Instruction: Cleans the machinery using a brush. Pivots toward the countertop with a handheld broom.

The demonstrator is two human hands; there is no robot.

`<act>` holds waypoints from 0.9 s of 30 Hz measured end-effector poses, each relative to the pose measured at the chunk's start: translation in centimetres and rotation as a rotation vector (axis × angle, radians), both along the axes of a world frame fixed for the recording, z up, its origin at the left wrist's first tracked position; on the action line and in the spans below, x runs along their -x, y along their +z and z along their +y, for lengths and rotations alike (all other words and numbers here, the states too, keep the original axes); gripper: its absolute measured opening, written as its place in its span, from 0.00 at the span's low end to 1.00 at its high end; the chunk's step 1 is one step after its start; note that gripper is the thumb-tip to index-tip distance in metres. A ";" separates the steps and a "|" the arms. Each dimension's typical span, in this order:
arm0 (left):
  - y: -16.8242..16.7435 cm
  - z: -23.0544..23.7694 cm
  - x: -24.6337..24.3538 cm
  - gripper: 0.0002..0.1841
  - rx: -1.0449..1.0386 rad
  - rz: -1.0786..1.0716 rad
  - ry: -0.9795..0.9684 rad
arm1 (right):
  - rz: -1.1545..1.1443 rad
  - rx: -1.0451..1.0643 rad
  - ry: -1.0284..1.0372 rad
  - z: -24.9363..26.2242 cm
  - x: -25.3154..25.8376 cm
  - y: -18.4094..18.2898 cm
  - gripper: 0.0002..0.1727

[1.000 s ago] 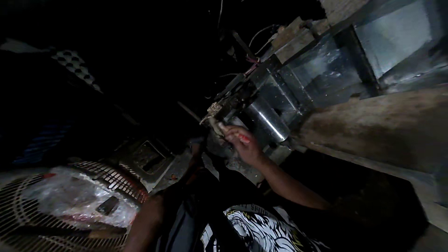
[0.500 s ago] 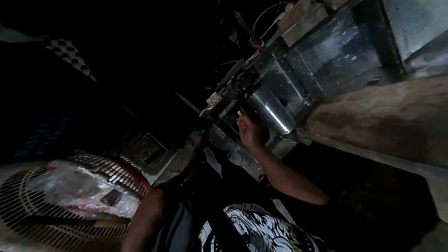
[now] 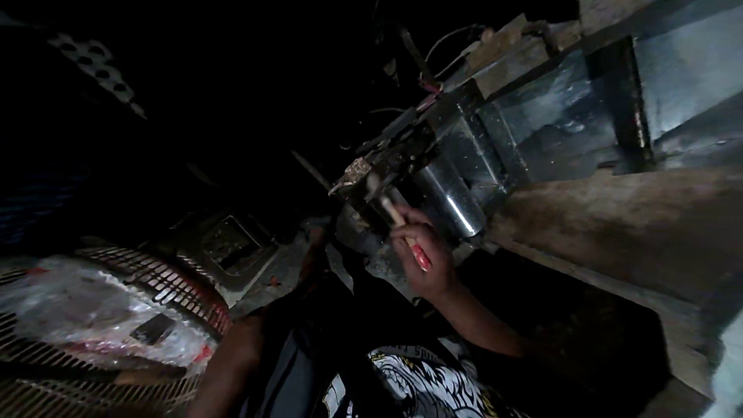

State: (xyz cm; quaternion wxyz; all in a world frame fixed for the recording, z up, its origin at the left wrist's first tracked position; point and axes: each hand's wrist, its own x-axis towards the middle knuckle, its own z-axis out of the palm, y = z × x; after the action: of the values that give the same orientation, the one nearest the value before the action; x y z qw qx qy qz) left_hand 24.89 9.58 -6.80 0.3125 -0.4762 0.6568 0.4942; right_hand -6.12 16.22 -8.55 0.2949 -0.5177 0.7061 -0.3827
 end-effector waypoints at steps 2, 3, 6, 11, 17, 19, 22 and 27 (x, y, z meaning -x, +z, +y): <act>-0.6 0.0 -0.1 0.25 -0.008 -0.011 0.024 | 0.169 -0.035 -0.034 -1.3 0.2 -1.8 0.09; -0.4 -0.1 0.0 0.25 -0.023 -0.011 0.037 | 0.145 -0.148 -0.005 -1.1 0.0 -2.2 0.10; 0.6 -1.5 1.2 0.21 -0.019 0.054 0.067 | -0.284 -0.377 0.133 0.1 -1.0 -0.1 0.13; -0.3 -1.0 0.5 0.21 -0.029 -0.048 -0.011 | -0.932 -0.283 -0.494 3.4 -1.1 -0.4 0.15; 0.9 -1.7 1.5 0.21 -0.056 -0.119 -0.037 | -0.176 -0.611 -0.687 16.4 3.6 3.0 0.15; 0.5 -1.2 0.9 0.20 0.005 -0.105 -0.061 | -0.025 -0.453 -0.413 18.1 3.2 4.2 0.12; -0.7 -0.4 0.2 0.18 0.127 -0.045 -0.113 | 0.026 -0.120 -0.283 14.9 2.1 1.6 0.09; 1.2 -0.7 3.5 0.20 0.048 0.028 -0.094 | 0.110 -0.327 -0.255 6.2 2.3 -5.3 0.12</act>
State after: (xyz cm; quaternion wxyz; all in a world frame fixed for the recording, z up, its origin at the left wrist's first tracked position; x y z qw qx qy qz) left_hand 21.37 8.84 -5.59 0.3145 -0.4453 0.6943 0.4698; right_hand -8.40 22.40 -13.90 0.2852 -0.3895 0.8336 -0.2685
